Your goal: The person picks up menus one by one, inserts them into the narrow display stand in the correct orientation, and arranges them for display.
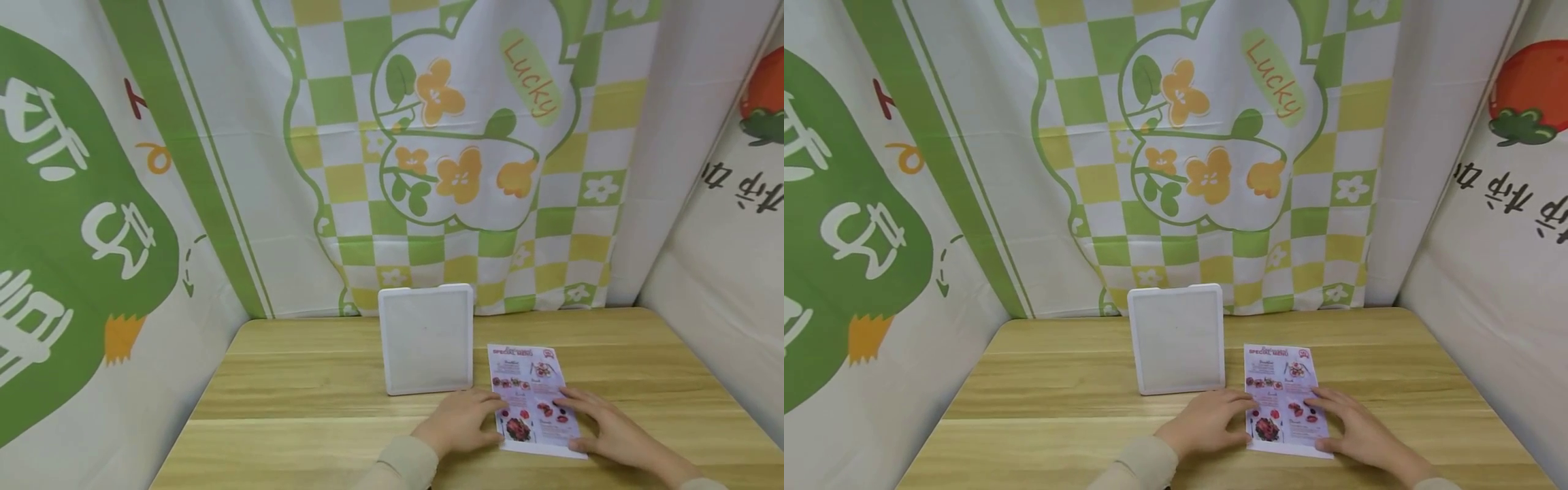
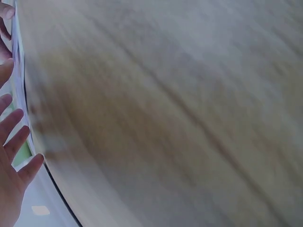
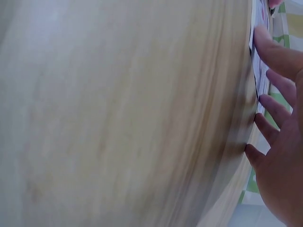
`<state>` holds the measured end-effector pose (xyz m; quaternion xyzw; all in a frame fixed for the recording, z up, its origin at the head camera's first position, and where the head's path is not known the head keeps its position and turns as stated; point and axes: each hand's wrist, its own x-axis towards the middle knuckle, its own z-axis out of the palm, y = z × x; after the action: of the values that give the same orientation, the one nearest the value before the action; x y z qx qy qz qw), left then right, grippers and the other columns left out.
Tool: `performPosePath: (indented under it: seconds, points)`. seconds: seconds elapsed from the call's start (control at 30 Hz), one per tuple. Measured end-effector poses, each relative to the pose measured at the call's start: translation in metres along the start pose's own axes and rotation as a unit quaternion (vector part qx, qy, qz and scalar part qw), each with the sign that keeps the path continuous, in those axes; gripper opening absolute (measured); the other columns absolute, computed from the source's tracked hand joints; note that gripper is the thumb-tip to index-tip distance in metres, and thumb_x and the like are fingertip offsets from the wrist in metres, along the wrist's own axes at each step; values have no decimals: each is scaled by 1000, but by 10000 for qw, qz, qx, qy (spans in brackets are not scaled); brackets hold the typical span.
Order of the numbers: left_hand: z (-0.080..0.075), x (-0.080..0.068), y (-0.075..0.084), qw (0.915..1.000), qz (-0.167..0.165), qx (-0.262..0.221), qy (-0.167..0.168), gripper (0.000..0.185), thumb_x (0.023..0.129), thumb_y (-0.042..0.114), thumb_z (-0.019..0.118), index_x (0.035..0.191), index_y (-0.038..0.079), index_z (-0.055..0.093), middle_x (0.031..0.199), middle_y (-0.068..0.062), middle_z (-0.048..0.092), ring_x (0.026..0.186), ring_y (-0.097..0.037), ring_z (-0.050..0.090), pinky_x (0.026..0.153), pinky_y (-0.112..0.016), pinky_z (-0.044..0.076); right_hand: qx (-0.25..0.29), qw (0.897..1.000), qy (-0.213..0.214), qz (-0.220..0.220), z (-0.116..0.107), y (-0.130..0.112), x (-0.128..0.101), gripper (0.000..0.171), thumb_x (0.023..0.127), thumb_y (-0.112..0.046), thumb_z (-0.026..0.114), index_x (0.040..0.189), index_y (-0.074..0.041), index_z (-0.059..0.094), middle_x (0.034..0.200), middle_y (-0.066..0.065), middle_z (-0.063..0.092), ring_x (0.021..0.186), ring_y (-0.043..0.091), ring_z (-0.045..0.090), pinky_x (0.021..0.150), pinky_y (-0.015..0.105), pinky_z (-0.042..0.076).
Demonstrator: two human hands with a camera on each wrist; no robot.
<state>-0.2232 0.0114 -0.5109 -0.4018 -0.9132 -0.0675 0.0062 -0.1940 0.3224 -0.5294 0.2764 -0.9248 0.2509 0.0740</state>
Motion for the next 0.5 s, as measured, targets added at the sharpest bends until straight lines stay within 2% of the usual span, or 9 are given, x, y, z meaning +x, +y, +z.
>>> performPosePath:
  seconds: [0.23,0.5]
  points:
    - [3,2,3,9995,-212,50,-223,64,89,62,60,144,33,50,151,10,44,137,-14,41,114,-38,31,97,9997,2,-230,0,5,-2,65,73,-41,83,128,-11,65,141,19,52,118,56,45,84,76,37]
    - [3,6,3,9993,-285,123,-228,69,85,65,63,144,33,50,151,6,44,137,-13,41,114,-36,30,73,9997,10,-236,0,7,-2,66,73,-42,83,128,-10,65,142,17,52,118,55,45,85,75,38]
